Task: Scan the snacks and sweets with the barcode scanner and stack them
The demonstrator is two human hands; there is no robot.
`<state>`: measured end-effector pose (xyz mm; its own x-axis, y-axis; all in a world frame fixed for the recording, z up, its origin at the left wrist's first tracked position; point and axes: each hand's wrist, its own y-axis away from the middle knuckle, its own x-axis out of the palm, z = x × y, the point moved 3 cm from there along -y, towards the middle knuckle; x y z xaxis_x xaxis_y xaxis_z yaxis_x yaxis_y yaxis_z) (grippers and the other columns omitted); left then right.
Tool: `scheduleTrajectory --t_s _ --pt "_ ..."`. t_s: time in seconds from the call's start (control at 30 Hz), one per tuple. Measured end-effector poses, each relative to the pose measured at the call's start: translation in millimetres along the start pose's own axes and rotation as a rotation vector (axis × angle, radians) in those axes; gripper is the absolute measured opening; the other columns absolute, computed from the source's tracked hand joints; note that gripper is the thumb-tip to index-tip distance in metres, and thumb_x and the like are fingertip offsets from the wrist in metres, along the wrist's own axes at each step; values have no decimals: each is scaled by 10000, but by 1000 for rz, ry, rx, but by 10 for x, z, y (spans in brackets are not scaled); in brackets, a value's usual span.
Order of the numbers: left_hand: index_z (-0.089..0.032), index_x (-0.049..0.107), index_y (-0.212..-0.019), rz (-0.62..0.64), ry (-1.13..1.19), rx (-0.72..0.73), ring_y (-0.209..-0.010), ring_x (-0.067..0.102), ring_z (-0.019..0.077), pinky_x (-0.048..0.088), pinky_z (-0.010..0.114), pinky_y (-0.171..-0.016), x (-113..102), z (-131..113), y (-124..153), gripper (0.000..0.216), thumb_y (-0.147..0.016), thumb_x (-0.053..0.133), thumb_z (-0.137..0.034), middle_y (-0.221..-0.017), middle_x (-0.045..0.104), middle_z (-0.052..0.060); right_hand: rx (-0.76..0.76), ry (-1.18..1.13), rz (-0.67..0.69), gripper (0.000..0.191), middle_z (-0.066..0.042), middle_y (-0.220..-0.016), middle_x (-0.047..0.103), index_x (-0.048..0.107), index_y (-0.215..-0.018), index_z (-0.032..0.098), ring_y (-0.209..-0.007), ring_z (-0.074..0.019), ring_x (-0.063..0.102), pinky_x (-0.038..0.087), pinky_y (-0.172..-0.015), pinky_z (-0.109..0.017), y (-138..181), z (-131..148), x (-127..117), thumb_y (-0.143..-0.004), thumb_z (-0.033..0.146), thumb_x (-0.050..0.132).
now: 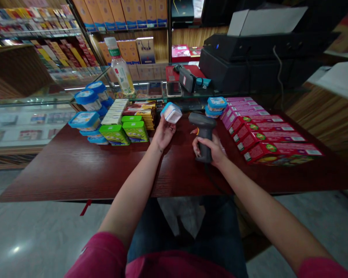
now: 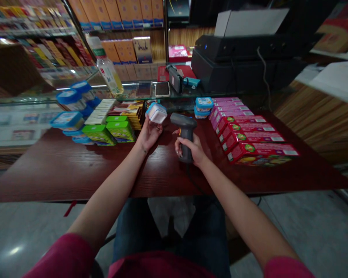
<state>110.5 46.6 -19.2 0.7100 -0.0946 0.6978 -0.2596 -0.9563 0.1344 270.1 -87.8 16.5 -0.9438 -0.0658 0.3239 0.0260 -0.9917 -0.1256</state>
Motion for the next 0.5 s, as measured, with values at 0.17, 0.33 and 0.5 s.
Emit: scheduleTrajectory --t_s 0.17,0.33,0.5 --pt "-243 732 -1138 -17 -44 -10 -1154 716 187 601 305 -986 10 7 15 357 -1063 567 -550 -1198 772 72 1 7 4 416 39 -579 644 635 -1057 240 -426 -124 502 425 -414 -246 31 -9 32 -758 470 810" --pt "-256 729 -1150 2 -81 5 -1186 714 220 590 375 -1031 7 -16 11 431 -1038 552 -632 -1234 777 73 3 10 31 412 38 -585 648 644 -1067 232 -429 -127 515 413 -400 -242 49 -40 84 -772 461 818" --pt "-235 710 -1196 -37 -1 -55 -1107 735 218 606 368 -973 2 20 -49 425 -1101 447 -555 -1147 799 73 1 60 16 382 38 -592 659 637 -1042 230 -429 -125 533 424 -413 -244 54 -68 91 -793 451 825"
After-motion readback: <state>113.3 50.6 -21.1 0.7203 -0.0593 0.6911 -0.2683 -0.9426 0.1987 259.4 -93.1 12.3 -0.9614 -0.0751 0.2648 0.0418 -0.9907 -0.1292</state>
